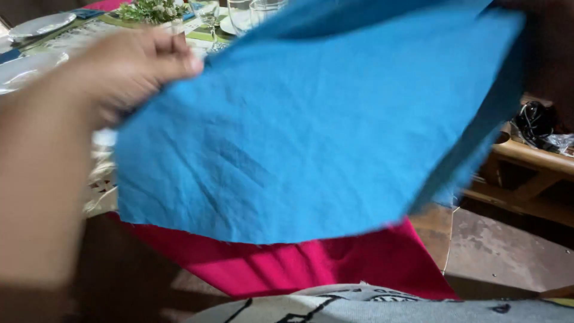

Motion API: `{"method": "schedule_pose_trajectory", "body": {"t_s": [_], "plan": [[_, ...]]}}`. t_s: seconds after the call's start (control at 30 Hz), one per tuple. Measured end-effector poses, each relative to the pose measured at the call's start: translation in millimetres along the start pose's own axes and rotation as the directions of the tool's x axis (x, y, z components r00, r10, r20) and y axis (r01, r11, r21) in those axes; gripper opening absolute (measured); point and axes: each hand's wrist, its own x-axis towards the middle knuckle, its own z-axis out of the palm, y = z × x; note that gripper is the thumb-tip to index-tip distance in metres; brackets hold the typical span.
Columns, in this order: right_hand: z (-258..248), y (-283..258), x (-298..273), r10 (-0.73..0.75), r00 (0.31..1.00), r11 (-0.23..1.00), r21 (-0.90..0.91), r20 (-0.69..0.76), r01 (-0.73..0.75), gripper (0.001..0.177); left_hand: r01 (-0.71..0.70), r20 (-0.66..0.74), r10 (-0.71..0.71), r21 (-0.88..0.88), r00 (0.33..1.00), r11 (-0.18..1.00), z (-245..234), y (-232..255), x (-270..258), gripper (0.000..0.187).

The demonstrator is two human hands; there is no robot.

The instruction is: The person is folding a blue cloth napkin on a dining table.

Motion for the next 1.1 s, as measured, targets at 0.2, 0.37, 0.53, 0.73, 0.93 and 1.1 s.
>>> {"method": "schedule_pose_trajectory", "body": {"t_s": [0.2,0.37,0.53,0.73,0.93,1.1], "plan": [[75,-19,-28,0.119,0.981,0.973,0.18,0.151,-0.146,0.058,0.608,-0.023,-0.607,0.027,0.794,0.794,57,-79,-13,0.06],[83,-4,-17,0.192,0.948,0.937,0.239,0.254,-0.254,0.052,0.681,0.014,-0.701,0.221,0.713,0.698,67,-99,-44,0.068],[67,-22,-24,0.215,0.895,0.921,0.222,0.39,-0.318,0.043,0.701,0.027,-0.72,0.206,0.693,0.683,91,-125,-49,0.077],[57,-12,-10,-0.116,0.908,0.941,0.337,0.402,-0.029,0.032,0.56,-0.063,-0.575,0.334,0.816,0.758,105,-131,-33,0.089],[65,12,-1,0.02,0.932,0.942,0.306,0.363,-0.14,0.031,0.515,-0.102,-0.51,0.033,0.854,0.856,62,-129,-31,0.063],[77,18,0,0.117,0.911,0.913,0.319,0.396,-0.256,0.032,0.425,0.111,-0.431,0.07,0.896,0.902,40,-111,-50,0.044]]}}
